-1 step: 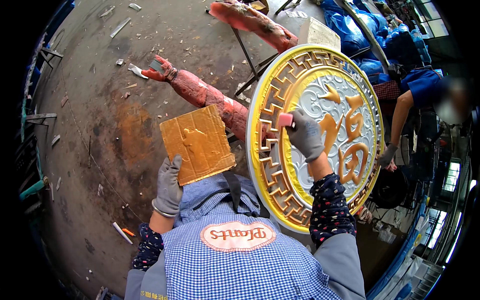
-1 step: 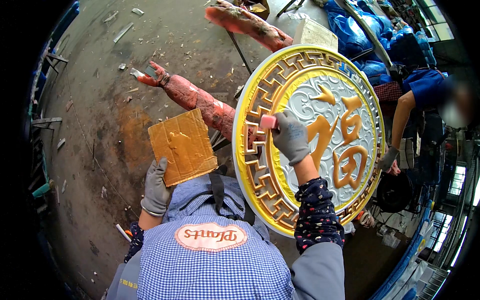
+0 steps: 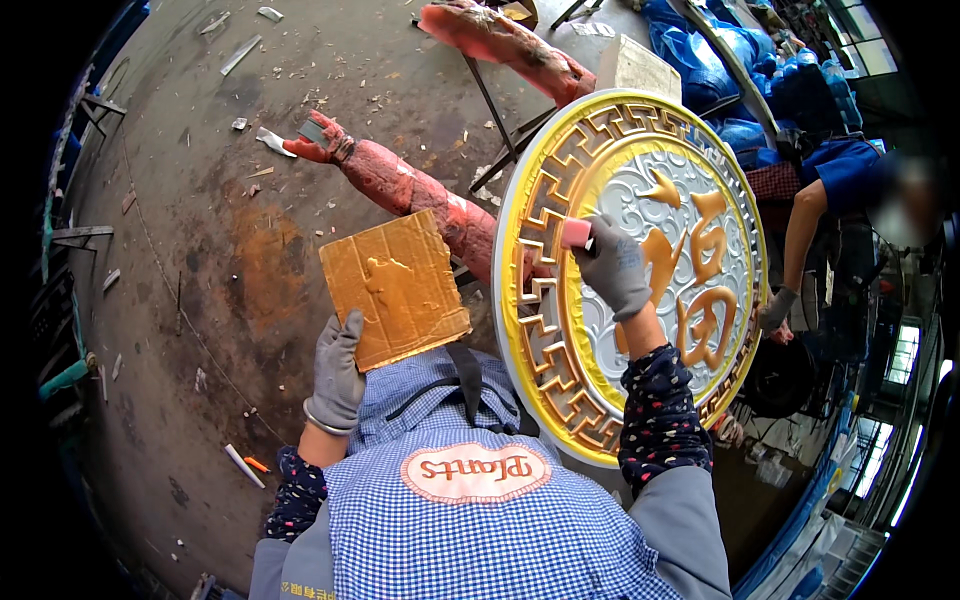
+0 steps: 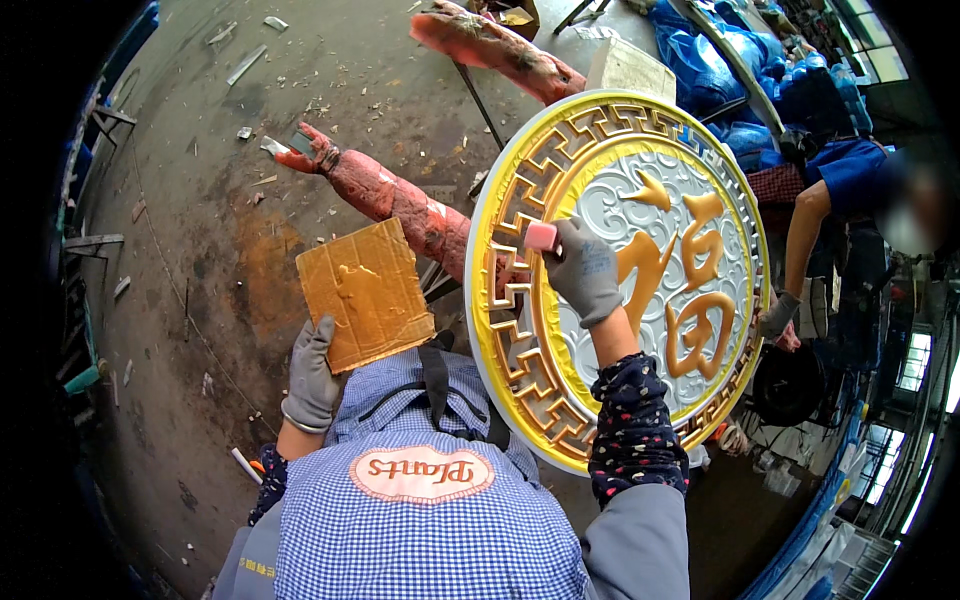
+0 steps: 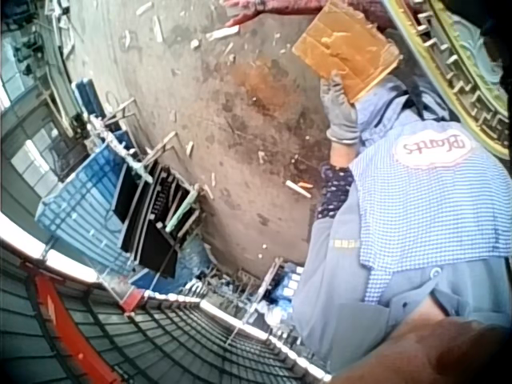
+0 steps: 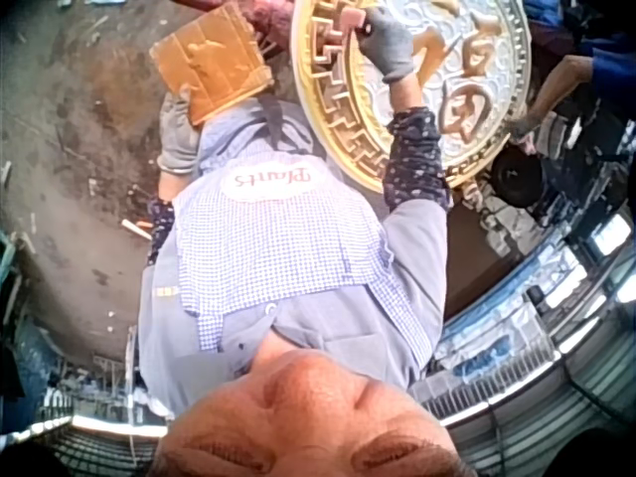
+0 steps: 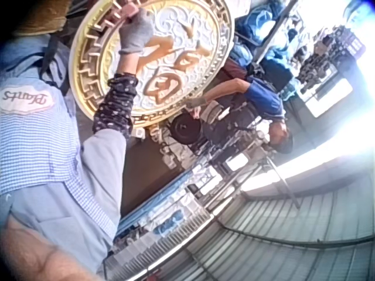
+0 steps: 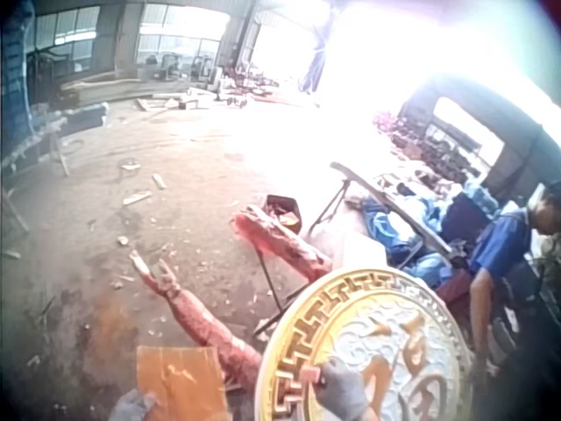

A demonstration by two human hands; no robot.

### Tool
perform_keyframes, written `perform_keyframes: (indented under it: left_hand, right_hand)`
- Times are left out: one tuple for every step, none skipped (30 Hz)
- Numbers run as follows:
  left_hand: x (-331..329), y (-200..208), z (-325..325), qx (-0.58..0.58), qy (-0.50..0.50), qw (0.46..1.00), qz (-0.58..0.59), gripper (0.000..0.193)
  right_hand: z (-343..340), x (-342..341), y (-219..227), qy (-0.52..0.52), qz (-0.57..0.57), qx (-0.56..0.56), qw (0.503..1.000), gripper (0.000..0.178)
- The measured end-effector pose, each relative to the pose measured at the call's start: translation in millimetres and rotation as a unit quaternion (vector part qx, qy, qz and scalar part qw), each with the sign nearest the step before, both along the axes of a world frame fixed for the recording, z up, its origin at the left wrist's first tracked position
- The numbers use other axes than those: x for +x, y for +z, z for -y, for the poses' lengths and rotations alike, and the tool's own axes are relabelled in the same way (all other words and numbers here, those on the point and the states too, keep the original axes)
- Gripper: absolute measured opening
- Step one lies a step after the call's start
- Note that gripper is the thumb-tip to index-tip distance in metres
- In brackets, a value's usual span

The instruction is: The person applies gold leaf to a large circular decorative plaque featuring a central Chinese character. They hold a gold leaf sheet in the left hand and use a pink sponge in the right hand to press the leaf onto the raised border and character details.

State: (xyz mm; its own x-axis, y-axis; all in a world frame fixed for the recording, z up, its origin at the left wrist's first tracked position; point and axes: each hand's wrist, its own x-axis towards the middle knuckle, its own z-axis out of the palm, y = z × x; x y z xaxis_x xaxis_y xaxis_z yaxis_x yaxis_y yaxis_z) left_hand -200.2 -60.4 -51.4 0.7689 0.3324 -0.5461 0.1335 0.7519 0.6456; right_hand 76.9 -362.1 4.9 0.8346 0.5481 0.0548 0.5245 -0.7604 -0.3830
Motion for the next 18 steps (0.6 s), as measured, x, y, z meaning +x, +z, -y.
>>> perform_keyframes:
  left_hand:
    - [0.6, 2.5, 0.2, 0.001, 0.001, 1.000, -0.003, 0.038]
    - [0.3, 1.5, 0.1, 0.002, -0.001, 1.000, -0.002, 0.038]
    - [0.4, -0.6, -0.1, 0.002, -0.006, 1.000, 0.000, 0.038]
    - [0.5, -2.3, -0.3, 0.003, -0.010, 1.000, 0.002, 0.038]
    - [0.3, -3.4, -0.3, 0.004, -0.007, 1.000, 0.004, 0.038]
    - [1.4, -4.8, 0.9, 0.003, -0.003, 1.000, 0.007, 0.038]
    - [2.9, -5.2, 1.8, 0.003, 0.000, 1.000, 0.011, 0.038]
    - [3.2, -3.3, 1.0, 0.001, 0.001, 1.000, 0.012, 0.038]
    - [3.2, 3.6, 0.8, -0.002, 0.007, 1.000, 0.014, 0.037]
    - [4.9, 7.4, 1.5, -0.006, 0.008, 1.000, 0.016, 0.037]
    - [5.4, 6.4, 3.1, -0.011, 0.012, 1.000, 0.017, 0.037]
    - [5.1, 5.9, 3.1, -0.015, 0.014, 1.000, 0.018, 0.037]
    - [4.6, 5.4, 2.7, -0.018, 0.016, 1.000, 0.019, 0.037]
    - [4.5, 1.8, 2.5, -0.020, 0.013, 0.999, 0.022, 0.038]
    - [4.2, -0.9, 2.4, -0.017, 0.006, 1.000, 0.023, 0.038]
    - [4.6, -3.3, 1.5, -0.013, -0.003, 1.000, 0.024, 0.038]
    - [7.2, -4.4, 1.5, -0.010, -0.012, 1.000, 0.026, 0.038]
    - [10.5, -0.5, 0.3, -0.004, -0.022, 0.999, 0.029, 0.039]
  right_hand:
    - [-2.9, 5.8, -0.7, 0.002, 0.011, -0.006, 1.000, 0.020]
    - [-7.1, 12.9, -2.0, 0.004, 0.022, -0.012, 1.000, 0.020]
    - [-10.5, 19.4, -2.4, 0.004, 0.033, -0.019, 0.999, 0.020]
    - [-13.3, 24.5, -7.7, 0.012, 0.049, -0.027, 0.998, 0.019]
    - [-13.4, 23.2, -13.7, 0.022, 0.049, -0.041, 0.998, 0.018]
    - [-14.5, 22.9, -17.8, 0.032, 0.051, -0.057, 0.997, 0.017]
    - [-14.7, 22.6, -20.8, 0.041, 0.052, -0.072, 0.995, 0.017]
    - [-12.8, 18.2, -22.7, 0.049, 0.003, -0.092, 0.995, 0.016]
    - [-15.8, 11.8, -16.8, 0.076, -0.021, -0.145, 0.986, 0.017]
    - [-16.5, 5.1, -7.0, 0.096, -0.036, -0.151, 0.983, 0.018]
    - [-17.1, 1.2, 0.3, 0.116, -0.051, -0.156, 0.980, 0.019]
    - [-16.6, 1.3, 2.8, 0.101, -0.050, -0.155, 0.981, 0.019]
    - [-17.3, 4.0, 3.6, 0.074, -0.036, -0.126, 0.989, 0.019]
    - [-19.2, 8.8, 3.6, 0.046, -0.022, -0.098, 0.994, 0.019]
    - [-21.2, 12.3, 3.0, 0.018, -0.007, -0.068, 0.997, 0.018]
    - [-23.5, 12.5, 2.9, -0.003, -0.011, -0.090, 0.996, 0.017]
    - [-15.3, 14.4, -16.2, 0.025, 0.015, -0.081, 0.996, 0.018]
    - [-18.7, 7.3, -14.9, 0.039, -0.019, -0.111, 0.993, 0.020]
